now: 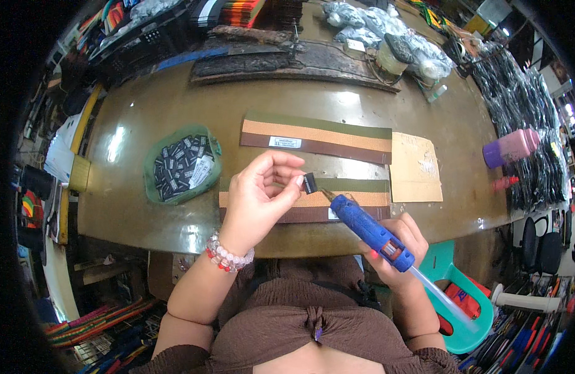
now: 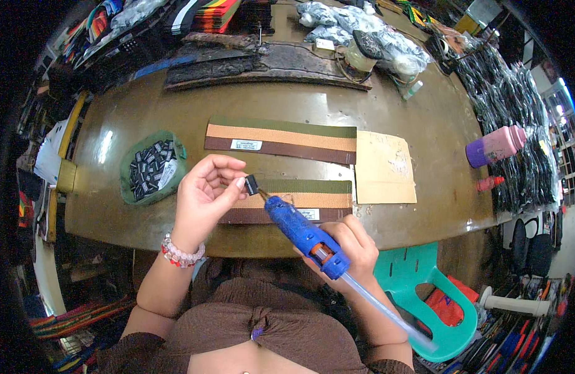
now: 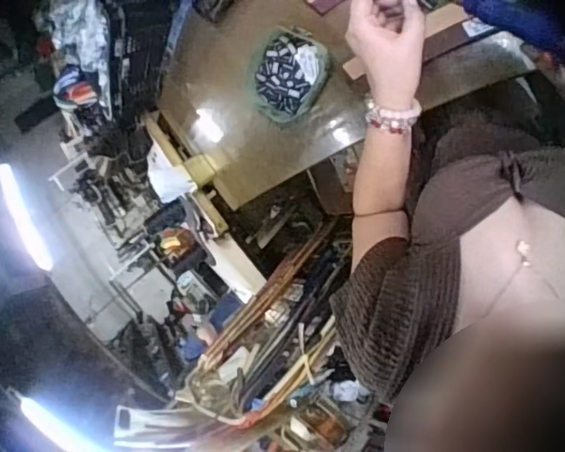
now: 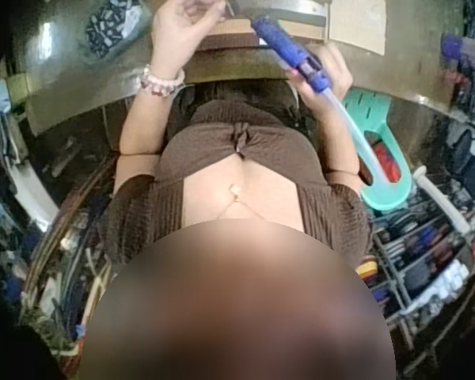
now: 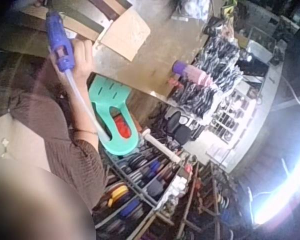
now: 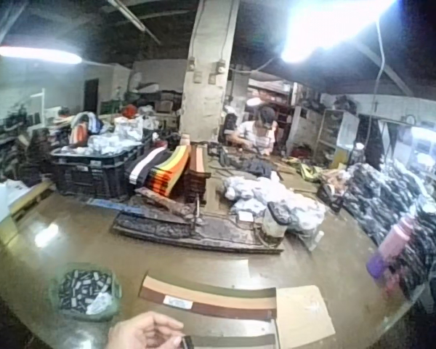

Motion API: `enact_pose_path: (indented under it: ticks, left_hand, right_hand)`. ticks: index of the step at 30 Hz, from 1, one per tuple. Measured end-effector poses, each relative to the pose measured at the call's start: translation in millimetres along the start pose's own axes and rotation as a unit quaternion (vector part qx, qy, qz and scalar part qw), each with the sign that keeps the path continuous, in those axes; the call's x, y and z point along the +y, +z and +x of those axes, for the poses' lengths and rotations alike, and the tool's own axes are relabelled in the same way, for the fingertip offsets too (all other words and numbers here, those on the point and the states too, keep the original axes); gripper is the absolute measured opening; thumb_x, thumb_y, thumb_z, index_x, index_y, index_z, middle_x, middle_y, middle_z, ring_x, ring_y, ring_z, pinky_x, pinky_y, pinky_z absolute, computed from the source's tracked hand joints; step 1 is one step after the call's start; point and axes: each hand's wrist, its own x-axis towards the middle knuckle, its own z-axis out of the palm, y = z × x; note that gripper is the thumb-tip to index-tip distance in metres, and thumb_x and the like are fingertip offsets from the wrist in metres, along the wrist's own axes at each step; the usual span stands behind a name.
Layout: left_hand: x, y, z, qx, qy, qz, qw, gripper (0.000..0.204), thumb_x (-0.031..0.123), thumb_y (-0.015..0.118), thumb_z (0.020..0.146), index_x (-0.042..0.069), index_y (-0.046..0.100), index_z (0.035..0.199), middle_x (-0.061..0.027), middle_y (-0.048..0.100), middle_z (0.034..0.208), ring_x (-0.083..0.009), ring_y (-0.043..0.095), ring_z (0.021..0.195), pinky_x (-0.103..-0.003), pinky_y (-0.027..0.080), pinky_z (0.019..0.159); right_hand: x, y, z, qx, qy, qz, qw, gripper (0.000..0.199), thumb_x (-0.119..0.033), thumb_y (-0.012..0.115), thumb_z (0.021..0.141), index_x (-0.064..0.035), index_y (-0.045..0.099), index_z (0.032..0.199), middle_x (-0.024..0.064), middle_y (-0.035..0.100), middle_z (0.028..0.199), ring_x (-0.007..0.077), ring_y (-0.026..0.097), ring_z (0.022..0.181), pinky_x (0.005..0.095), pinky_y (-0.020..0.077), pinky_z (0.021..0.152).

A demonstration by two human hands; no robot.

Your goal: The person assembles belts by applying hot glue to fabric strips and attaching small rectangular tags. They repeatedly pick tags from a container, apply glue with a hot glue gun, and press the tags onto the strips, stacking completed pieces on the table.

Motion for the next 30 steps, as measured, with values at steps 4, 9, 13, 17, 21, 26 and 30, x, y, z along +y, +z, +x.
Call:
enact_pose_path:
  ticks: [4, 9, 13, 17, 21, 26, 30]
  left_hand:
    - [6, 4, -5, 0.005, 0.006, 0.024, 1.0, 0.021, 0.0, 0.063, 0.085, -0.001, 0.057, 0.105, -0.0061, 0.066, 0.09, -0.0094, 0.064, 0.084, -0.021, 0.054, 0.068]
    - [9, 6, -9, 0.005, 0.012, 0.033, 0.999, 0.02, 0.0, 0.062, 0.085, -0.001, 0.057, 0.104, -0.0059, 0.066, 0.089, -0.0096, 0.064, 0.083, -0.022, 0.053, 0.069]
    - [8, 5, -9, 0.005, 0.032, 0.04, 0.999, 0.019, 0.0, 0.063, 0.085, 0.0, 0.057, 0.103, -0.0055, 0.066, 0.089, -0.0089, 0.064, 0.082, -0.021, 0.052, 0.07]
    - [5, 4, -9, 0.0, 0.017, 0.026, 1.0, 0.021, 0.0, 0.063, 0.085, 0.001, 0.057, 0.105, -0.0049, 0.065, 0.09, -0.0083, 0.062, 0.083, -0.021, 0.05, 0.071]
    - [3, 3, -7, -0.022, -0.023, -0.059, 0.998, 0.024, 0.001, 0.063, 0.085, 0.002, 0.054, 0.108, -0.0042, 0.064, 0.093, -0.0082, 0.06, 0.086, -0.022, 0.048, 0.077]
    - [4, 0, -7, -0.039, -0.026, -0.091, 0.995, 0.024, -0.002, 0.061, 0.086, 0.001, 0.053, 0.109, -0.005, 0.065, 0.095, -0.0079, 0.06, 0.087, -0.022, 0.047, 0.079]
    - [2, 3, -8, -0.05, -0.023, -0.072, 0.996, 0.025, -0.001, 0.061, 0.086, 0.002, 0.052, 0.109, -0.0057, 0.065, 0.094, -0.0077, 0.06, 0.087, -0.022, 0.047, 0.078]
  right_hand:
    - [-5, 3, 9, 0.029, -0.022, -0.019, 0.999, 0.031, -0.023, 0.084, 0.062, -0.0044, 0.062, 0.074, 0.0092, 0.055, 0.071, 0.0241, 0.056, 0.062, 0.0333, 0.0476, 0.055]
    - [-8, 3, 11, 0.016, -0.016, -0.044, 0.999, 0.032, -0.023, 0.084, 0.062, -0.0051, 0.061, 0.073, 0.0089, 0.052, 0.071, 0.0236, 0.054, 0.062, 0.0333, 0.0471, 0.055]
    - [-8, 6, 11, 0.016, 0.0, -0.033, 0.999, 0.032, -0.024, 0.084, 0.062, -0.0049, 0.061, 0.072, 0.0094, 0.052, 0.072, 0.024, 0.054, 0.063, 0.0342, 0.047, 0.055]
    - [-6, 6, 4, -0.003, 0.013, -0.022, 1.0, 0.031, -0.023, 0.084, 0.063, -0.0048, 0.061, 0.073, 0.01, 0.051, 0.072, 0.0256, 0.054, 0.063, 0.0352, 0.0473, 0.056]
    - [17, 0, 0, -0.067, 0.059, -0.076, 0.993, 0.028, -0.021, 0.081, 0.066, -0.0053, 0.062, 0.08, 0.0111, 0.052, 0.073, 0.0288, 0.056, 0.063, 0.0374, 0.0481, 0.059]
    - [122, -12, 34, 0.215, 0.278, -0.036, 0.936, 0.026, -0.023, 0.065, 0.088, 0.0, 0.062, 0.099, 0.0146, 0.064, 0.08, 0.0224, 0.058, 0.071, 0.0338, 0.0464, 0.067]
    - [175, 1, 30, 0.136, 0.383, -0.115, 0.907, 0.038, -0.037, 0.064, 0.086, -0.0051, 0.062, 0.107, 0.0176, 0.065, 0.09, 0.031, 0.062, 0.083, 0.039, 0.0461, 0.075]
